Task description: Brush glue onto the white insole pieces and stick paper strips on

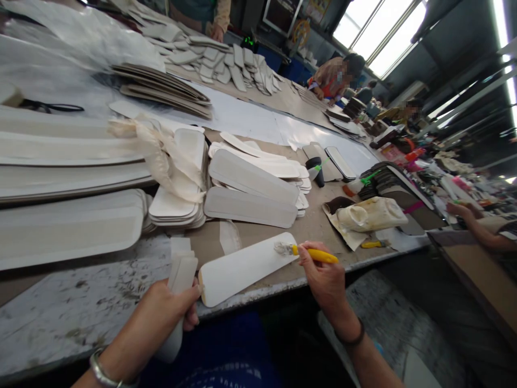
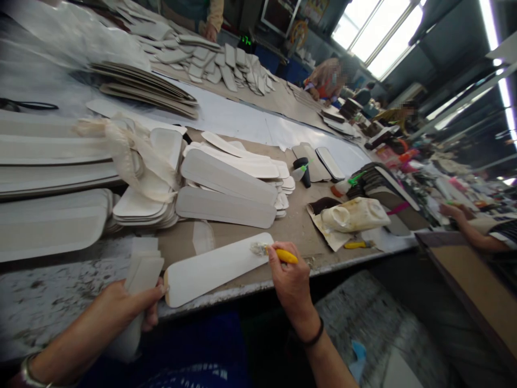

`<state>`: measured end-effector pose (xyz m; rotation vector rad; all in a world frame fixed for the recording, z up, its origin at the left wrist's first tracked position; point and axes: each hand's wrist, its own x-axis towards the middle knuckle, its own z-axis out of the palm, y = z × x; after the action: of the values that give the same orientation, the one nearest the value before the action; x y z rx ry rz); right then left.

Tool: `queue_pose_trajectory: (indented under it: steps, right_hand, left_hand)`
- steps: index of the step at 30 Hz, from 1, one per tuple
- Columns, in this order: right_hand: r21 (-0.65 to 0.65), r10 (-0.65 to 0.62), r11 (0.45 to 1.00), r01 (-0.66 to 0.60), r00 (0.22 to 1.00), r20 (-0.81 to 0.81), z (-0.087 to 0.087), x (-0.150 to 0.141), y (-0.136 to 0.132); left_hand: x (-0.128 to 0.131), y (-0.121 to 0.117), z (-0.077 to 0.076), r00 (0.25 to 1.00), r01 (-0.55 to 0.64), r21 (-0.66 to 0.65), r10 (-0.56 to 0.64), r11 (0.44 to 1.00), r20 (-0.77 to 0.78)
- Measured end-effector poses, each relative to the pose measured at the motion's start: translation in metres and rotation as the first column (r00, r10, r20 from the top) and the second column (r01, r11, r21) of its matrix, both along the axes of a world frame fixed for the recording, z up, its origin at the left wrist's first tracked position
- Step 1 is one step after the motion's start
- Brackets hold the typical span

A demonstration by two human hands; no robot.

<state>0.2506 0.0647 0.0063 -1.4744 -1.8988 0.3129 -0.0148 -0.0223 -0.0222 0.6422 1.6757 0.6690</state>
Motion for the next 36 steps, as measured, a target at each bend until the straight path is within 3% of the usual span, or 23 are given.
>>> queue_pose_trajectory:
  steps: [5, 8, 10, 14, 18, 21, 24, 26, 28, 31, 36]
  right_hand:
    - [0.178, 0.071, 0.98, -0.093, 0.989, 0.126, 0.007, 0.003, -0.005]
    - [0.141, 0.185, 0.97, -0.199, 0.977, 0.11, 0.005, -0.018, -0.025]
    - [0.058, 0.283, 0.957, -0.284, 0.959, 0.021, 0.004, -0.039, -0.044]
    - [-0.063, 0.415, 0.887, -0.457, 0.849, -0.328, 0.006, -0.078, -0.076]
    - [-0.221, 0.224, 0.883, -0.414, 0.785, -0.578, 0.0, -0.083, -0.08]
    - [-0.255, 0.125, 0.926, -0.278, 0.864, -0.489, -0.003, -0.058, -0.066]
    - [-0.069, 0.086, 0.992, -0.108, 0.962, -0.259, 0.003, -0.022, -0.043]
    - [0.072, 0.071, 0.995, -0.062, 0.989, -0.129, 0.007, -0.003, -0.028]
    - [0.163, 0.095, 0.983, -0.09, 0.995, -0.026, 0.007, 0.008, -0.017]
    - [0.165, 0.188, 0.967, -0.197, 0.98, 0.066, 0.002, 0.007, -0.013]
    - [0.054, 0.324, 0.945, -0.322, 0.946, -0.035, 0.004, -0.009, -0.025]
  left_hand:
    - [0.001, -0.002, -0.006, 0.998, -0.058, 0.001, 0.058, 0.998, 0.005]
    - [0.0, -0.003, -0.012, 0.999, -0.041, 0.001, 0.041, 0.999, 0.012]
    - [0.0, -0.002, -0.014, 1.0, -0.011, 0.0, 0.011, 1.0, 0.01]
    - [0.0, 0.002, -0.005, 0.998, 0.045, -0.003, -0.045, 0.999, -0.035]
    - [0.003, 0.001, 0.005, 0.999, -0.04, -0.027, 0.039, 0.999, -0.018]
    - [0.003, -0.001, 0.001, 0.996, -0.089, -0.01, 0.089, 0.996, 0.013]
    - [0.001, -0.002, -0.005, 0.999, -0.036, -0.034, 0.036, 0.999, 0.018]
    - [0.0, -0.002, -0.007, 0.999, -0.039, -0.039, 0.039, 0.999, 0.024]
    - [0.001, -0.002, -0.007, 0.996, -0.09, -0.021, 0.091, 0.996, 0.026]
    - [0.002, -0.002, -0.01, 0.991, -0.132, 0.0, 0.132, 0.991, 0.033]
    - [0.001, 0.001, -0.007, 0.998, -0.05, -0.002, 0.05, 0.999, 0.027]
